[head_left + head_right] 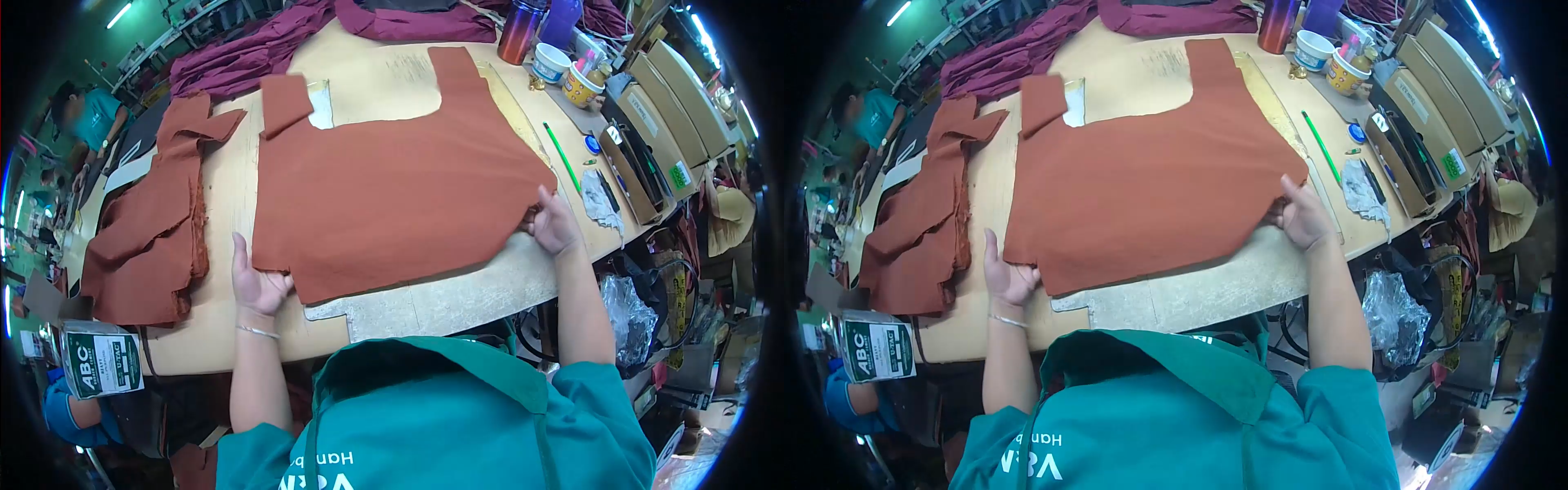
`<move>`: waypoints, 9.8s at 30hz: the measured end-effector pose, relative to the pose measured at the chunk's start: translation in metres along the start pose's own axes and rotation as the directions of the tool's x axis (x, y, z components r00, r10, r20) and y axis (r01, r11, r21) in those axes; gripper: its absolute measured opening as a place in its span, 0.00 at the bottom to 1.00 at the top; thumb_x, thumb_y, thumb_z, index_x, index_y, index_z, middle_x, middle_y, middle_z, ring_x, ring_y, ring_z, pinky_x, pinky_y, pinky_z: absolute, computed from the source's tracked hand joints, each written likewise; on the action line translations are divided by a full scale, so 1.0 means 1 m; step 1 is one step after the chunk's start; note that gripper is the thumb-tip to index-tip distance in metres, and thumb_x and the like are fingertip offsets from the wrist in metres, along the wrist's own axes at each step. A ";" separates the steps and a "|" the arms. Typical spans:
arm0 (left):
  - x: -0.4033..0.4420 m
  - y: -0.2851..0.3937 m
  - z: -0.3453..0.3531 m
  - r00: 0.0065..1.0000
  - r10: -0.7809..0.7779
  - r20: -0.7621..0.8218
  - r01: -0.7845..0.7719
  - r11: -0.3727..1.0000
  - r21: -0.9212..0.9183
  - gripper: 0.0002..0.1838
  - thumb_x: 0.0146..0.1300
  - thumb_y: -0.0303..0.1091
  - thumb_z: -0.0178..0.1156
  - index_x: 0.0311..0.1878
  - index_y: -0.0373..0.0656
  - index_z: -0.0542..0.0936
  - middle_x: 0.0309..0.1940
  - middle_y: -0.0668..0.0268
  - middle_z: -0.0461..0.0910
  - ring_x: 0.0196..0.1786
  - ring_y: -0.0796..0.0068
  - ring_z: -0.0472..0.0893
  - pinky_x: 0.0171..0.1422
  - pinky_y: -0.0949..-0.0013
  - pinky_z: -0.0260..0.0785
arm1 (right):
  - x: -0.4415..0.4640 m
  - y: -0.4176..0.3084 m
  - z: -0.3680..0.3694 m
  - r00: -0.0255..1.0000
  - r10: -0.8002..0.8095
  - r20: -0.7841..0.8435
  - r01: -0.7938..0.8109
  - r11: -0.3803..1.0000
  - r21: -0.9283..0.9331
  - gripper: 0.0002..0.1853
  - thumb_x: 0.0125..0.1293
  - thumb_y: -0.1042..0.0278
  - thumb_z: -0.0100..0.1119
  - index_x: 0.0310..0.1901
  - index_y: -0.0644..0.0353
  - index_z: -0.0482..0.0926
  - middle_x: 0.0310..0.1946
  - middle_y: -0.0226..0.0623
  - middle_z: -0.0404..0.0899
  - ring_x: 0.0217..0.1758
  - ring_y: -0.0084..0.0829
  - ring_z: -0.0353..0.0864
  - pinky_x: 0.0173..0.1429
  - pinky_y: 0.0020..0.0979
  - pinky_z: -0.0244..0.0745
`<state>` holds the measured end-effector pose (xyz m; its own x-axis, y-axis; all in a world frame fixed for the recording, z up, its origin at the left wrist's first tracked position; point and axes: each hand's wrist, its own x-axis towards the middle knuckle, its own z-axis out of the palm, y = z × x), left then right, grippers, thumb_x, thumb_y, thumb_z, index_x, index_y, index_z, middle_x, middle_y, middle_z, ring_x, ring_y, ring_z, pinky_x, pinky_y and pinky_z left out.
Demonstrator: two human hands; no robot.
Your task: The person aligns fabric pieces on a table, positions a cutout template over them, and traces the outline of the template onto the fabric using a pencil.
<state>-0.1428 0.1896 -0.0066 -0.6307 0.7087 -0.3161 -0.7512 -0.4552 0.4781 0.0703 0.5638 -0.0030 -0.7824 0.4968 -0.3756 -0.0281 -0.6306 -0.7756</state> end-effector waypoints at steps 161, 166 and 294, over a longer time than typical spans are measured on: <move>0.086 -0.126 0.087 0.953 0.108 0.284 -0.136 -0.683 0.718 0.39 0.53 0.68 0.44 0.65 0.59 0.56 0.68 0.61 0.44 0.70 0.47 0.37 0.59 0.26 0.35 | -0.176 -0.154 -0.068 0.180 -0.929 -0.322 0.742 0.343 -0.575 0.26 0.59 0.64 0.55 0.56 0.68 0.64 0.54 0.41 0.68 0.56 0.35 0.67 0.61 0.34 0.55; 0.082 -0.119 0.072 0.845 0.252 0.472 -0.295 -0.516 0.804 0.33 0.58 0.62 0.44 0.61 0.51 0.64 0.66 0.59 0.52 0.69 0.54 0.46 0.61 0.33 0.41 | -0.197 -0.161 -0.094 0.291 -0.851 -0.438 0.810 0.462 -0.360 0.21 0.64 0.62 0.49 0.55 0.64 0.66 0.53 0.39 0.70 0.55 0.34 0.67 0.61 0.35 0.56; -0.086 -0.049 -0.022 0.812 0.272 0.517 -0.283 -0.591 0.755 0.24 0.40 0.36 0.69 0.45 0.45 0.78 0.49 0.61 0.70 0.58 0.54 0.64 0.60 0.56 0.59 | -0.077 0.019 -0.030 0.867 -0.226 0.444 0.459 0.017 -0.888 0.20 0.40 0.74 0.65 0.38 0.65 0.73 0.34 0.38 0.70 0.40 0.35 0.70 0.47 0.29 0.65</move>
<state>-0.0562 0.1393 -0.0215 -0.6152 0.7303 0.2970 0.7699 0.4755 0.4256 0.1489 0.5314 -0.0045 -0.9481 0.3090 0.0748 0.1932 0.7468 -0.6363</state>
